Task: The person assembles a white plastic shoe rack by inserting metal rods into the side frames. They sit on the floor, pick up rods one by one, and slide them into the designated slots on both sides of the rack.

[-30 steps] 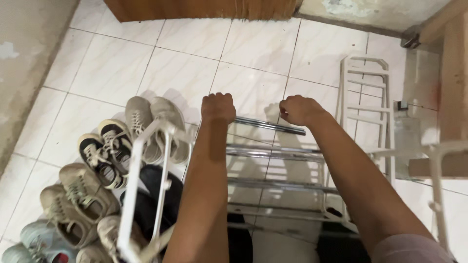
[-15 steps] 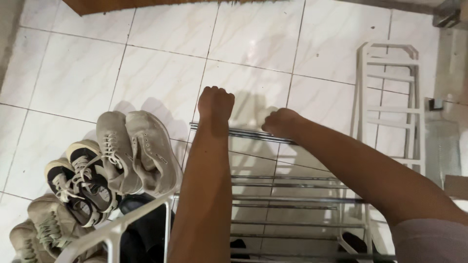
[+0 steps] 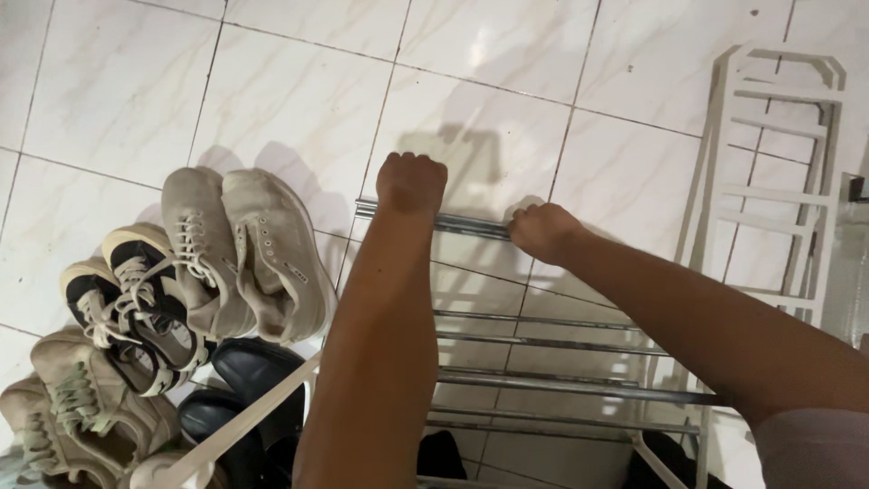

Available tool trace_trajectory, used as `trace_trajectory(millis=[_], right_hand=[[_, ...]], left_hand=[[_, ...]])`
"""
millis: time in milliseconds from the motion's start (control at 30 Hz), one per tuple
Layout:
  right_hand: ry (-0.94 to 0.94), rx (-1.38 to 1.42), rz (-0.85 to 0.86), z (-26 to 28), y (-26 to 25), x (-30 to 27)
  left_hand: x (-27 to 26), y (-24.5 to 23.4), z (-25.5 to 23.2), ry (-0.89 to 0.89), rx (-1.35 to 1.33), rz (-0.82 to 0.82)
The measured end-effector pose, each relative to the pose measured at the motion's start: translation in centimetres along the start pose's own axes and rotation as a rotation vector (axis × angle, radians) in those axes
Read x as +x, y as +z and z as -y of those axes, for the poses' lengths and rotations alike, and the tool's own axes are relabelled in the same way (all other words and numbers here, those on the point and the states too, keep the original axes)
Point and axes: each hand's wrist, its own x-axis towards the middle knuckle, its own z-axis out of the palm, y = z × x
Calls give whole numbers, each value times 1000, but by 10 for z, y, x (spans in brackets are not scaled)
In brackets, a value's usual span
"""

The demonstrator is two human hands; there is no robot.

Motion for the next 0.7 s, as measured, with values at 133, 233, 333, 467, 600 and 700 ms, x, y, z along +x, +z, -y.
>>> trace_trajectory(millis=[133, 233, 333, 467, 600, 700], right_hand=[[4, -130, -58, 1, -2, 1], [29, -110, -83, 2, -15, -1], [67, 66, 55, -9, -43, 4], [150, 155, 4, -27, -105, -17], [260, 248, -138, -32, -149, -56], [301, 73, -218, -24, -181, -97]], left_hand=[[-4, -9, -3, -17, -29, 60], [-2, -8, -2, -7, -13, 60], [2, 5, -5, 10, 1, -17], [-13, -1, -9, 29, 51, -105], [-39, -14, -9, 8, 61, -292], [-72, -39, -14, -27, 54, -308]])
